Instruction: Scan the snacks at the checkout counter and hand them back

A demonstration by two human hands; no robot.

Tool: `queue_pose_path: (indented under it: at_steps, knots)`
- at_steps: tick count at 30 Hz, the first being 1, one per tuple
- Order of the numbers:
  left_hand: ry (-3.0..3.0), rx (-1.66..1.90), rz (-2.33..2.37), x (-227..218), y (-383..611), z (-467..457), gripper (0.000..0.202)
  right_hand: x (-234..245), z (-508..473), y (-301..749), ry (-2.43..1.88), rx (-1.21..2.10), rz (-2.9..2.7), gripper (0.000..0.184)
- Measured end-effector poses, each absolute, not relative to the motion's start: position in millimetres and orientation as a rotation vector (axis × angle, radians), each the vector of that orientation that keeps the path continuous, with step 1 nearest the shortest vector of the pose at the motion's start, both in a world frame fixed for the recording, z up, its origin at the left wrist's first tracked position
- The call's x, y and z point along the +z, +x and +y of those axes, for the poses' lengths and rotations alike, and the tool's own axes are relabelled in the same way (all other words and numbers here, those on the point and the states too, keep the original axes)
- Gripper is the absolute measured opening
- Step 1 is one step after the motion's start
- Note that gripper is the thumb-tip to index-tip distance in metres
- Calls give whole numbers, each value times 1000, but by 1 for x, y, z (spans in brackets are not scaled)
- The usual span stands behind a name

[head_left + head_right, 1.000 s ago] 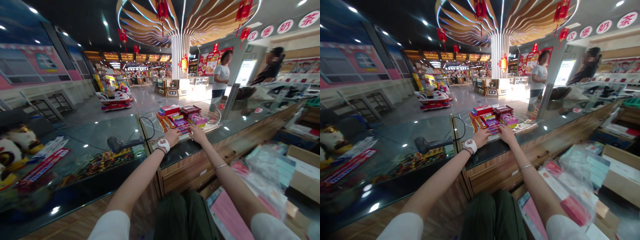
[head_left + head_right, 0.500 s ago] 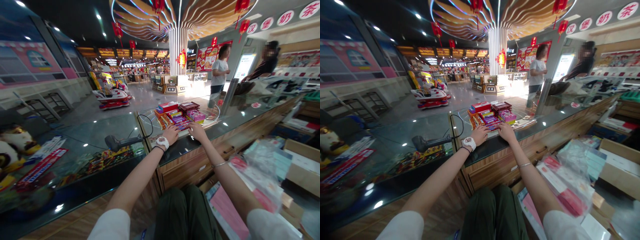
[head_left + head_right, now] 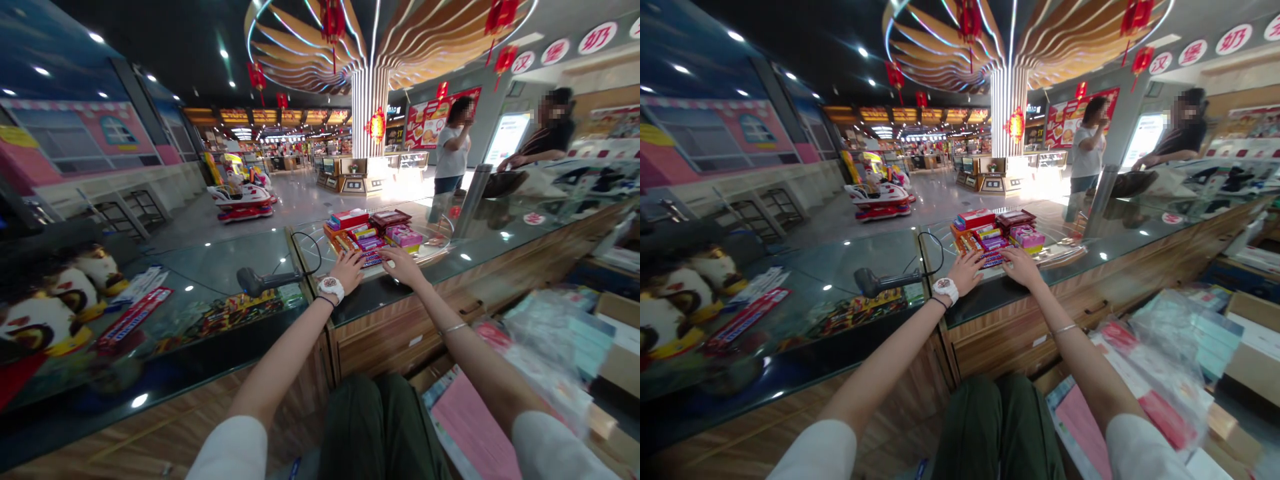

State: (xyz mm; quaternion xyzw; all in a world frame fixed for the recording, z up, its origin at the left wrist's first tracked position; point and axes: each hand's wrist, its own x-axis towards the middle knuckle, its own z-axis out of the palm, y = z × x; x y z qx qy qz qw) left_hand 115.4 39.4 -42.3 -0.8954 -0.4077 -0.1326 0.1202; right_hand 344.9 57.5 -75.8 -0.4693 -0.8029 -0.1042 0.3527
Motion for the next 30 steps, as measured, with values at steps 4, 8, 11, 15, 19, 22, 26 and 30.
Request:
queue_pose_path:
  at_steps: [4,8,11,15,19,22,26,30]
  knots:
    - [-2514,-472,-1256,-31,80,21,46,-70,47,321,-1140,-294,-2144,48]
    - [-2404,-578,-1356,-20,35,-3,45,-58,35,274,-1020,-245,-2193,55]
    - [-2318,-615,-1442,-14,0,-22,44,-48,26,231,-902,-177,-2235,60]
    - [-2220,-602,-1555,-9,-48,-44,44,-36,15,170,-794,-89,-2271,60]
    - [-2110,-570,-1676,-7,-99,-64,43,-27,3,112,-633,1,-2292,62]
    - [-2025,-537,-1776,-9,-137,-79,43,-25,-6,70,-513,58,-2306,62]
    - [-1887,-522,-1907,-13,-185,-96,43,-27,-13,16,-402,117,-2349,60]
    - [-1762,-511,-2017,-16,-228,-109,42,-33,-12,-36,-331,171,-2403,58]
